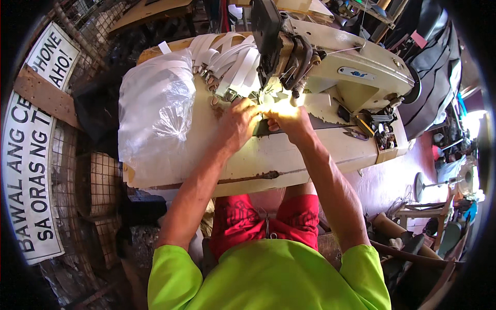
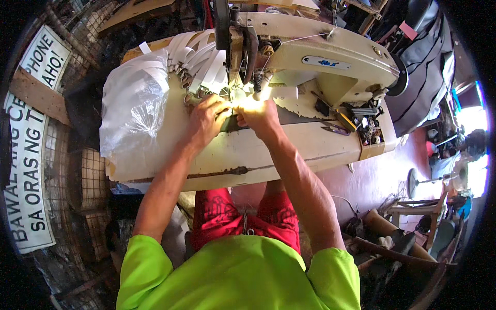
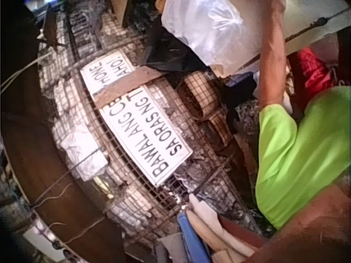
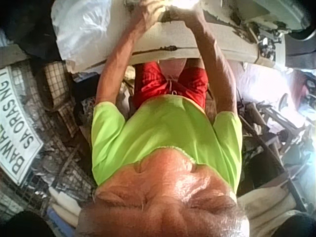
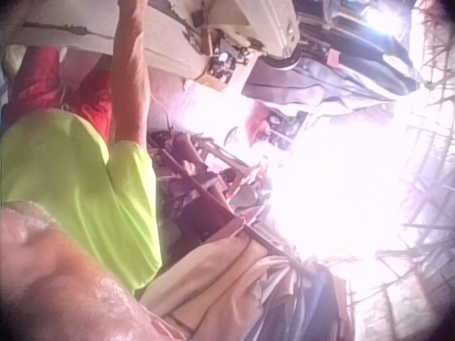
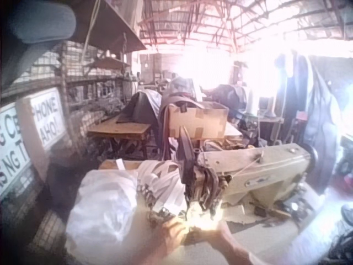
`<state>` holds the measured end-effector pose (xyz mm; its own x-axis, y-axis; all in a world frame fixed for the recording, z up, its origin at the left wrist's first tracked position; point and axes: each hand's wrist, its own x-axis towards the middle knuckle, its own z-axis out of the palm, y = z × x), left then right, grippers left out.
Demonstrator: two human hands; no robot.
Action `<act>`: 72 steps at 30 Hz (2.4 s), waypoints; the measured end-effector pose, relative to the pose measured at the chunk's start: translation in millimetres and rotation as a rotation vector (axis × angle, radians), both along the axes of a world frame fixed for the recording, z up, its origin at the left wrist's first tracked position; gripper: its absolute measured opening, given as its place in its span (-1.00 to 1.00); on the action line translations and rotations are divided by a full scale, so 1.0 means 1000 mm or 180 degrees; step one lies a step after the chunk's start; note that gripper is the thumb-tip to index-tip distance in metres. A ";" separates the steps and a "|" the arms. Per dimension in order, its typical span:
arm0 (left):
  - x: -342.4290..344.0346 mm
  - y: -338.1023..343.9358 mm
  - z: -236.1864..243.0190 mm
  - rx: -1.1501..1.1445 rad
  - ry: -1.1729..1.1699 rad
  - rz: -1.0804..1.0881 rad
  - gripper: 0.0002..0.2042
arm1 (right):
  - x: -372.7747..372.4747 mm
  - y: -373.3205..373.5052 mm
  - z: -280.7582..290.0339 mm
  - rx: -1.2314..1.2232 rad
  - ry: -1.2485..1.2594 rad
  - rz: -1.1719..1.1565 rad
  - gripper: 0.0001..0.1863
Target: The person sews white fabric straps using an industrial sewing machine.
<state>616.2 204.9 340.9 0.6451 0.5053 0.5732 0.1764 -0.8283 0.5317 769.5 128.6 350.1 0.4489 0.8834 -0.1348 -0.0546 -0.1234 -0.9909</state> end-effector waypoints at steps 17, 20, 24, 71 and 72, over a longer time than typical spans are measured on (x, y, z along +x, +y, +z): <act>0.000 0.012 -0.009 0.0460 0.0235 0.0052 -0.84 | 0.022 0.026 0.020 -0.1308 0.0170 0.0644 -0.89; 0.000 0.011 -0.005 0.0659 0.0325 0.0028 -0.79 | 0.022 0.022 0.017 -0.1139 0.0276 0.0569 -0.88; 0.002 0.008 0.003 0.0793 0.0328 -0.0162 -0.79 | 0.027 0.004 0.024 -0.0827 -0.0511 0.0655 -0.79; 0.002 0.023 0.015 0.0978 0.0576 0.0079 -0.72 | 0.011 -0.001 -0.010 0.1070 -0.4042 0.0195 -0.84; 0.004 0.021 0.017 0.0888 0.0560 0.0078 -0.75 | 0.012 0.000 -0.012 0.1073 -0.4045 0.0189 -0.84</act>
<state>620.0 226.0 357.9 0.7362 0.3609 0.5725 0.2670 -0.9322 0.2444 781.7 128.7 337.6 0.0578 0.8130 0.5794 0.9291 0.1685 -0.3291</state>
